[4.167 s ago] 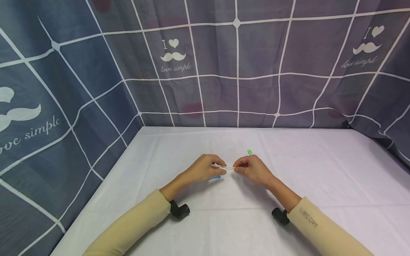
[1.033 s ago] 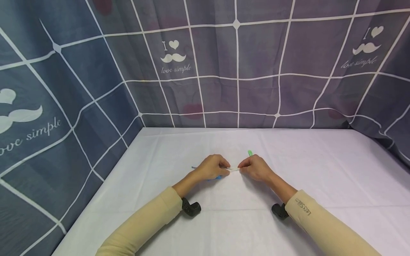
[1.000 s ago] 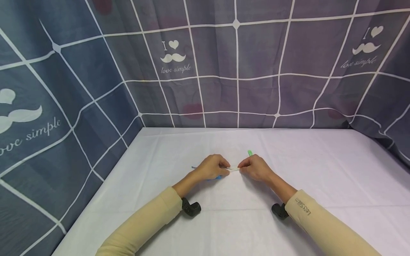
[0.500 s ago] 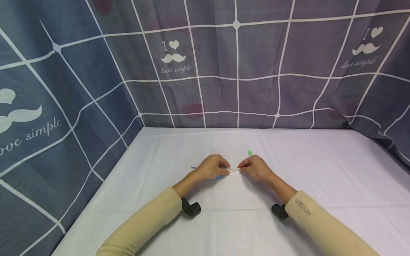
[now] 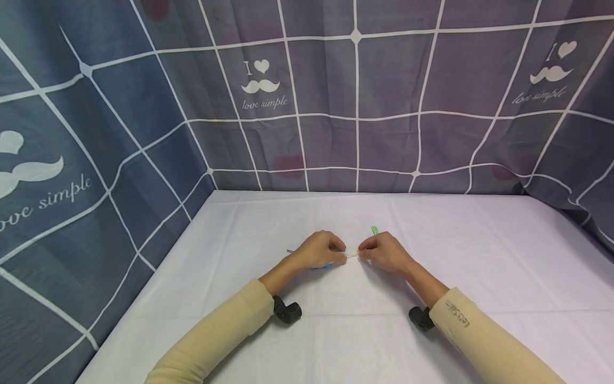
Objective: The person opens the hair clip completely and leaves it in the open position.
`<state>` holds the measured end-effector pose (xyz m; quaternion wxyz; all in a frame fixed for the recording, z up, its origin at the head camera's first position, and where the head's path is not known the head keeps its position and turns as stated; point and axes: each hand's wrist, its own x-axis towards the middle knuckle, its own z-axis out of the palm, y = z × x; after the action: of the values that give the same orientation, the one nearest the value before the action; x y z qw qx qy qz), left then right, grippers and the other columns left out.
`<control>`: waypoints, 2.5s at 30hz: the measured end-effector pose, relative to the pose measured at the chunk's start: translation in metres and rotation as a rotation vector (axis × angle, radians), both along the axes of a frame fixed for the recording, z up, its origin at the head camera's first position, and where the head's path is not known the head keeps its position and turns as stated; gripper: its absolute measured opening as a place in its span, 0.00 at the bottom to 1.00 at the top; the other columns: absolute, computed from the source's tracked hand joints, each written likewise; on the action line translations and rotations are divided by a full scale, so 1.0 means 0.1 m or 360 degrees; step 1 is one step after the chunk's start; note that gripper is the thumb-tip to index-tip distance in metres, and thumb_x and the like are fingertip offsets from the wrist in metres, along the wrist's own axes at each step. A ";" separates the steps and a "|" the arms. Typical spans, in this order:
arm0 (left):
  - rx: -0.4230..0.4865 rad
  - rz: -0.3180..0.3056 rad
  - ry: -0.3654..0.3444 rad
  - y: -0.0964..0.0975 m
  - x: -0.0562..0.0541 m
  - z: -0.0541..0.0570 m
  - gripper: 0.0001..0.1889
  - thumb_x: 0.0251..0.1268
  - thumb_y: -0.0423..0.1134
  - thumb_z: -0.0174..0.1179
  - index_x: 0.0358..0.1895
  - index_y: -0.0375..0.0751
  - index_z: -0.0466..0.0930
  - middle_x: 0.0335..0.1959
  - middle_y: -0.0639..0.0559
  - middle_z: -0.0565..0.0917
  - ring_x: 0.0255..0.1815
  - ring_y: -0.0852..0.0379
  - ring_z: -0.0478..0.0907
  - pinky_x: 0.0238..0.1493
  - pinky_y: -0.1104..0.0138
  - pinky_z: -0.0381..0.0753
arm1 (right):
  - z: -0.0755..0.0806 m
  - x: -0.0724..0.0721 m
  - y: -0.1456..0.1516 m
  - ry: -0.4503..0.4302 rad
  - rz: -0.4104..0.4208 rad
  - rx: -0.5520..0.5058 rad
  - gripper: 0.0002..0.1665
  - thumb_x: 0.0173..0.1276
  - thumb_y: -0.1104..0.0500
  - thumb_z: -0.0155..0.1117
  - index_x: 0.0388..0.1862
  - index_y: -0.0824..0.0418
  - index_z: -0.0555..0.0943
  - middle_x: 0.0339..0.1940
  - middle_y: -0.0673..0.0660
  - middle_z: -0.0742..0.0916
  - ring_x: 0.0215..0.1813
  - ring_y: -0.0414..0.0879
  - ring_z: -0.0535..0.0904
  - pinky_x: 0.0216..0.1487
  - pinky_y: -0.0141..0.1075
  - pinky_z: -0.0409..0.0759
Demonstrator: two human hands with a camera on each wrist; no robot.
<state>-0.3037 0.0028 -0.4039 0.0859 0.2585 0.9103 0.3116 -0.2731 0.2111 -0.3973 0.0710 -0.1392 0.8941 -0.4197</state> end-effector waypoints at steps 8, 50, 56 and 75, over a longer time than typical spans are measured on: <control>0.0076 0.0044 -0.0014 0.07 -0.03 0.05 0.15 0.64 0.43 0.68 0.49 0.39 0.87 0.40 0.56 0.85 0.39 0.63 0.77 0.40 0.73 0.75 | 0.04 -0.02 0.08 0.0010 -0.0042 -0.0074 0.16 0.69 0.62 0.64 0.49 0.74 0.83 0.40 0.60 0.87 0.32 0.45 0.75 0.30 0.34 0.75; 0.0232 0.0313 -0.0101 0.58 -0.43 0.01 0.12 0.63 0.41 0.68 0.49 0.46 0.87 0.38 0.58 0.84 0.40 0.61 0.78 0.44 0.70 0.74 | -0.02 -0.39 0.45 0.0075 -0.0275 0.0061 0.17 0.64 0.60 0.69 0.47 0.72 0.84 0.38 0.61 0.86 0.37 0.46 0.72 0.36 0.37 0.70; 0.0215 0.0319 -0.0119 0.60 -0.43 -0.02 0.12 0.63 0.41 0.68 0.48 0.47 0.87 0.37 0.59 0.84 0.39 0.62 0.78 0.43 0.69 0.75 | -0.04 -0.41 0.39 0.0146 -0.0277 0.0199 0.16 0.61 0.58 0.71 0.41 0.71 0.86 0.31 0.57 0.85 0.35 0.47 0.75 0.36 0.39 0.71; 0.0191 0.0302 -0.0108 0.60 -0.39 -0.01 0.11 0.63 0.39 0.69 0.48 0.45 0.88 0.38 0.59 0.84 0.41 0.62 0.78 0.45 0.71 0.74 | -0.08 -0.41 0.36 0.0182 -0.0241 0.0162 0.05 0.60 0.68 0.68 0.34 0.69 0.86 0.27 0.54 0.83 0.30 0.46 0.71 0.33 0.39 0.68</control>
<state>-0.3431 0.0631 -0.4051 0.0711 0.1652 0.9069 0.3809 -0.3143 0.2470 -0.4054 -0.0051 -0.0911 0.9249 -0.3692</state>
